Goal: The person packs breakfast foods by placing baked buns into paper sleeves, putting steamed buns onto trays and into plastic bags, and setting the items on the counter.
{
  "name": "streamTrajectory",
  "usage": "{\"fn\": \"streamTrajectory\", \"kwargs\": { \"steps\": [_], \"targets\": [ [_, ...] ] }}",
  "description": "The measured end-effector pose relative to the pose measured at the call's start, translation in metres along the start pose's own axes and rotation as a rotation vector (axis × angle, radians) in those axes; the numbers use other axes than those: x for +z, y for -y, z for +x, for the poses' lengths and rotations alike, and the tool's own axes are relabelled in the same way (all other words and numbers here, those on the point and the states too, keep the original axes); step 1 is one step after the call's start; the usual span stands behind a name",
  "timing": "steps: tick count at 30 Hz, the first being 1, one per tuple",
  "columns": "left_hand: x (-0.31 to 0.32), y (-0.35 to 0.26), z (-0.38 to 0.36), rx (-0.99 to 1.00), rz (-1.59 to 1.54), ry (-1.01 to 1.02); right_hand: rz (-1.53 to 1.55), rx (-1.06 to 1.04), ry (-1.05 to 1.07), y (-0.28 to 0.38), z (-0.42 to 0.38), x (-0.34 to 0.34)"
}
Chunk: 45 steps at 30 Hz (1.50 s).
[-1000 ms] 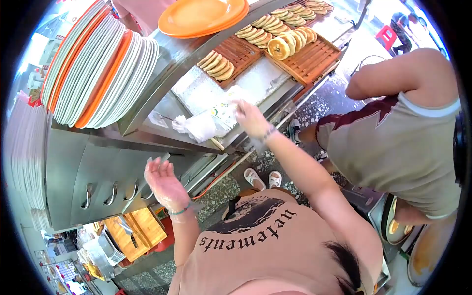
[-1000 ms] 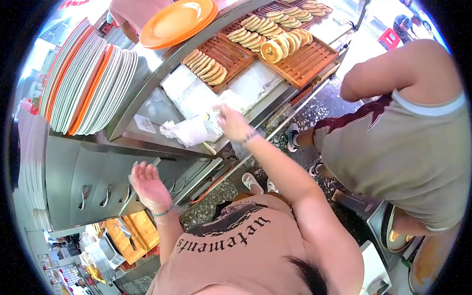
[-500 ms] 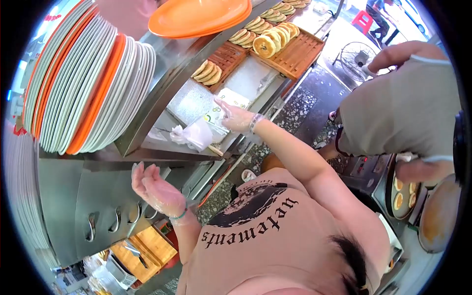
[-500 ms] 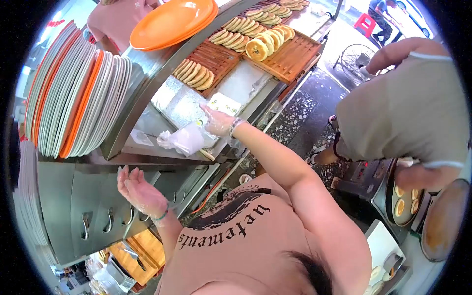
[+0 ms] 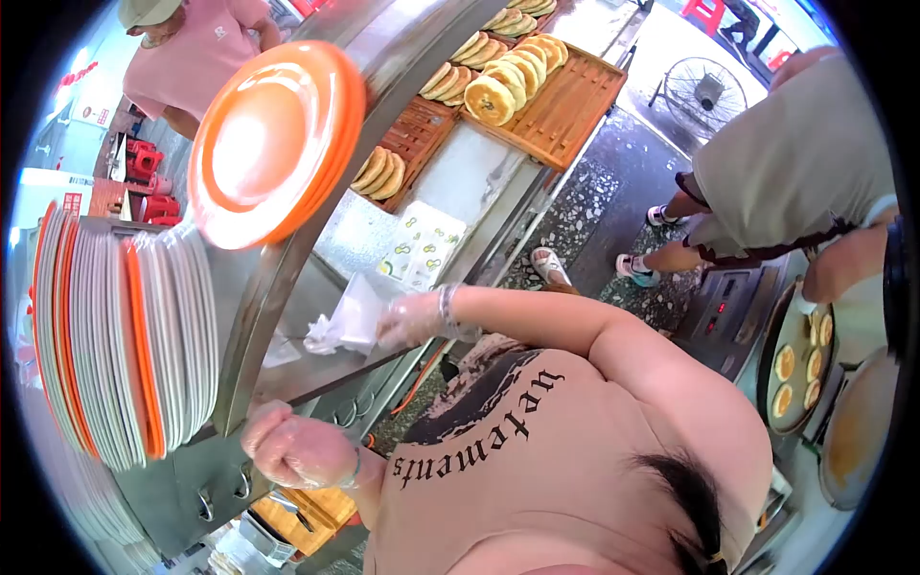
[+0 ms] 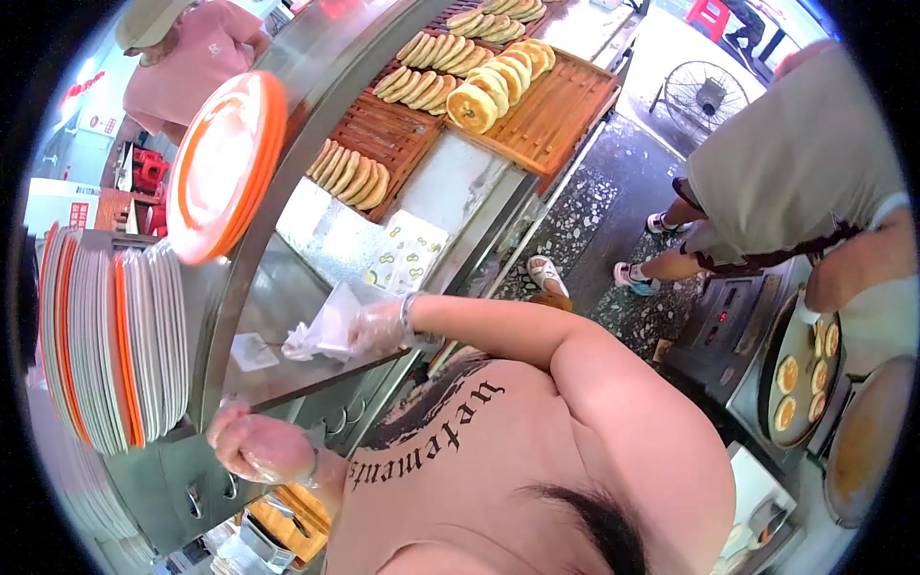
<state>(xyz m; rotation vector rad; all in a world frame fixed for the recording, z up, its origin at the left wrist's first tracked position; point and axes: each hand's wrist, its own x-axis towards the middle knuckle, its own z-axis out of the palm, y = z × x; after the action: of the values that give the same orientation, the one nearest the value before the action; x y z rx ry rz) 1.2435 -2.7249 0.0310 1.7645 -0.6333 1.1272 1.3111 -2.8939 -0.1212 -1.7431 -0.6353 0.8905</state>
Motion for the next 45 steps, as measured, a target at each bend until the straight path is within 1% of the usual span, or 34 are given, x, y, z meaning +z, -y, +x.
{"fn": "streamTrajectory", "kwargs": {
  "steps": [1, 2, 4, 5, 6, 7, 8, 9, 11, 12, 13, 15, 17, 18, 19, 20, 21, 22, 23, 25, 26, 27, 29, 30, 32, 33, 35, 36, 38, 39, 41, 42, 45],
  "targets": [
    [0.013, -0.001, 0.004, -0.012, 0.015, 0.001, -0.048, -0.053, 0.134, -0.009, -0.003, -0.001],
    [0.029, 0.000, 0.011, 0.014, 0.031, -0.030, -0.047, -0.051, 0.147, -0.022, -0.012, -0.013],
    [0.058, 0.001, 0.028, 0.081, 0.056, -0.073, -0.077, 0.063, 0.186, -0.026, -0.051, -0.052],
    [0.068, 0.000, 0.034, 0.078, 0.064, -0.074, -0.151, 0.232, 0.022, -0.028, -0.072, -0.083],
    [0.076, 0.000, 0.040, 0.098, 0.130, -0.123, -0.260, 0.070, -0.230, -0.076, -0.067, -0.099],
    [0.083, -0.001, 0.045, 0.115, 0.194, -0.165, -0.118, 0.224, -0.363, -0.076, -0.084, -0.132],
    [0.090, -0.002, 0.050, 0.142, 0.286, -0.178, -0.227, 0.008, -0.786, -0.123, -0.075, -0.143],
    [0.094, -0.002, 0.051, 0.132, 0.288, -0.167, 0.031, 0.165, -0.720, -0.099, -0.107, -0.182],
    [0.099, -0.005, 0.053, 0.129, 0.675, -0.212, -0.002, 0.196, -0.817, -0.092, -0.125, -0.222],
    [0.106, -0.007, 0.058, 0.003, 0.363, -0.343, 0.009, 0.201, -0.809, -0.097, -0.124, -0.236],
    [0.108, -0.008, 0.060, 0.000, 0.368, -0.330, 0.052, 0.167, -0.807, -0.102, -0.121, -0.247],
    [0.109, -0.009, 0.064, -0.085, 0.421, -0.420, 0.104, 0.132, -0.806, -0.112, -0.116, -0.262],
    [0.110, -0.009, 0.069, -0.090, 0.424, -0.403, 0.090, -0.017, -0.958, -0.123, -0.110, -0.261],
    [0.110, -0.009, 0.072, -0.084, 0.403, -0.429, 0.099, 0.042, -0.931, -0.121, -0.113, -0.263],
    [0.112, -0.008, 0.075, -0.077, 0.373, -0.459, 0.111, 0.044, -0.940, -0.116, -0.115, -0.263],
    [0.112, -0.006, 0.077, -0.074, 0.361, -0.447, 0.138, 0.053, -0.926, -0.111, -0.118, -0.263],
    [0.111, -0.006, 0.078, -0.036, 0.464, -0.400, 0.160, 0.064, -0.915, -0.109, -0.120, -0.263],
    [0.111, -0.006, 0.079, 0.005, 0.568, -0.354, 0.113, 0.069, -0.939, -0.110, -0.117, -0.260],
    [0.113, -0.003, 0.079, 0.008, 0.555, -0.351, 0.113, 0.070, -0.953, -0.110, -0.116, -0.262],
    [0.116, -0.007, 0.081, -0.053, 0.452, -0.420, 0.219, 0.080, -0.861, -0.103, -0.115, -0.261],
    [0.114, -0.008, 0.080, -0.040, 0.549, -0.390, 0.220, 0.086, -0.871, -0.099, -0.115, -0.259],
    [0.116, -0.008, 0.080, -0.037, 0.544, -0.392, 0.218, 0.082, -0.877, -0.098, -0.115, -0.259],
    [0.120, -0.009, 0.080, -0.052, 0.398, -0.424, 0.234, 0.045, -0.838, -0.099, -0.114, -0.256],
    [0.118, -0.007, 0.080, -0.053, 0.395, -0.428, 0.229, 0.045, -0.840, -0.103, -0.112, -0.255],
    [0.112, -0.005, 0.080, -0.009, 0.398, -0.402, 0.226, -0.027, -0.893, -0.110, -0.107, -0.255],
    [0.112, -0.005, 0.080, -0.009, 0.398, -0.406, 0.222, -0.029, -0.892, -0.101, -0.114, -0.257],
    [0.114, -0.006, 0.081, -0.030, 0.378, -0.429, 0.252, 0.062, -0.866, -0.076, -0.136, -0.261],
    [0.114, -0.008, 0.081, -0.030, 0.376, -0.431, 0.250, 0.061, -0.868, -0.077, -0.135, -0.261],
    [0.117, -0.009, 0.081, -0.042, 0.367, -0.425, 0.156, -0.048, -1.086, -0.089, -0.128, -0.265],
    [0.117, -0.008, 0.080, -0.045, 0.363, -0.429, 0.150, -0.046, -1.087, -0.097, -0.123, -0.272],
    [0.112, -0.008, 0.078, -0.027, 0.370, -0.372, 0.247, -0.073, -1.276, -0.111, -0.114, -0.288],
    [0.113, -0.008, 0.078, -0.026, 0.366, -0.378, 0.388, 0.012, -1.205, -0.107, -0.121, -0.295],
    [0.118, -0.007, 0.080, -0.024, 0.388, -0.434, 0.391, -0.062, -1.177, -0.092, -0.138, -0.300]
  ]
}}
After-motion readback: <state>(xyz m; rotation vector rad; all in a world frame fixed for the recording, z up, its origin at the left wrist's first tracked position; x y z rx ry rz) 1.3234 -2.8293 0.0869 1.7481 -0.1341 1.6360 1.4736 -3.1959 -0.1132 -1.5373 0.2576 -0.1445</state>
